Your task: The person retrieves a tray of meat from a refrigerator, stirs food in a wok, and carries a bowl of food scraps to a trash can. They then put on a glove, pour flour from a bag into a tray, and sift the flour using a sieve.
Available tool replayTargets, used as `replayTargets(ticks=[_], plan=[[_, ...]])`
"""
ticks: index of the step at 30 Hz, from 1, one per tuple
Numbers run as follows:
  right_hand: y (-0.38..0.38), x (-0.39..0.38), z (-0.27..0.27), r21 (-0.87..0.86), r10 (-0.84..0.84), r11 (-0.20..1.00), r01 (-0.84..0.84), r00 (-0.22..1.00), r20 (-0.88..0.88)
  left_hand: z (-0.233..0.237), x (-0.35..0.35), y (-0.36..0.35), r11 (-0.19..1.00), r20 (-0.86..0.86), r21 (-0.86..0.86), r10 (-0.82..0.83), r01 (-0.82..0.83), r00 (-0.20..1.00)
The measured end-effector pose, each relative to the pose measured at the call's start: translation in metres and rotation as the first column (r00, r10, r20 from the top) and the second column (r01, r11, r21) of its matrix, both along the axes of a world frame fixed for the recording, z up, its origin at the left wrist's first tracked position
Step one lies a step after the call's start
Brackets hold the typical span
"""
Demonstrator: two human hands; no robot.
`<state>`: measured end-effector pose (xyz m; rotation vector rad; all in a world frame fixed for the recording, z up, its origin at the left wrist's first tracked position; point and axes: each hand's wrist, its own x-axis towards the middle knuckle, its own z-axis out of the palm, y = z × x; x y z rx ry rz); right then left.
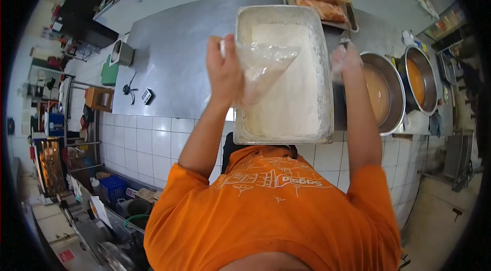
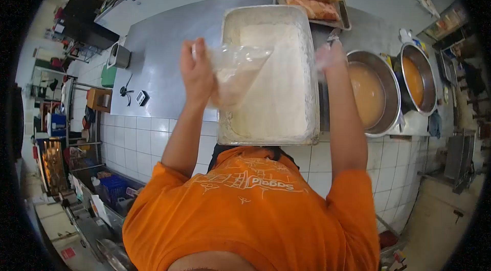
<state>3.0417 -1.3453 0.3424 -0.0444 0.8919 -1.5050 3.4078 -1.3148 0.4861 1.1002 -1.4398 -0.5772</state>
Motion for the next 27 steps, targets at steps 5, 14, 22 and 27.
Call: replayTargets(ticks=[5, 14, 22, 27], plan=[[0.163, 0.074, 0.136, 0.302, 0.160, 0.934, 0.191, 0.533, -0.831, -0.022, -0.033, -0.039, 0.995, 0.010, -0.011, -0.096, 0.096, 0.995], [0.274, 0.086, 0.141, 0.322, 0.296, 0.946, 0.045, -0.528, -0.796, -0.044, -0.079, -0.045, 0.947, 0.426, 0.111, -0.319, 0.300, 0.847], [0.234, 0.125, 0.126, 0.406, 0.353, 0.912, 0.064, -0.628, -0.694, -0.062, -0.093, -0.010, 0.901, 0.660, 0.022, -0.338, 0.432, 0.671], [0.146, 0.134, 0.123, 0.501, 0.410, 0.865, 0.006, -0.584, -0.701, -0.067, -0.091, -0.012, 0.953, 0.630, 0.079, -0.275, 0.292, 0.726]])
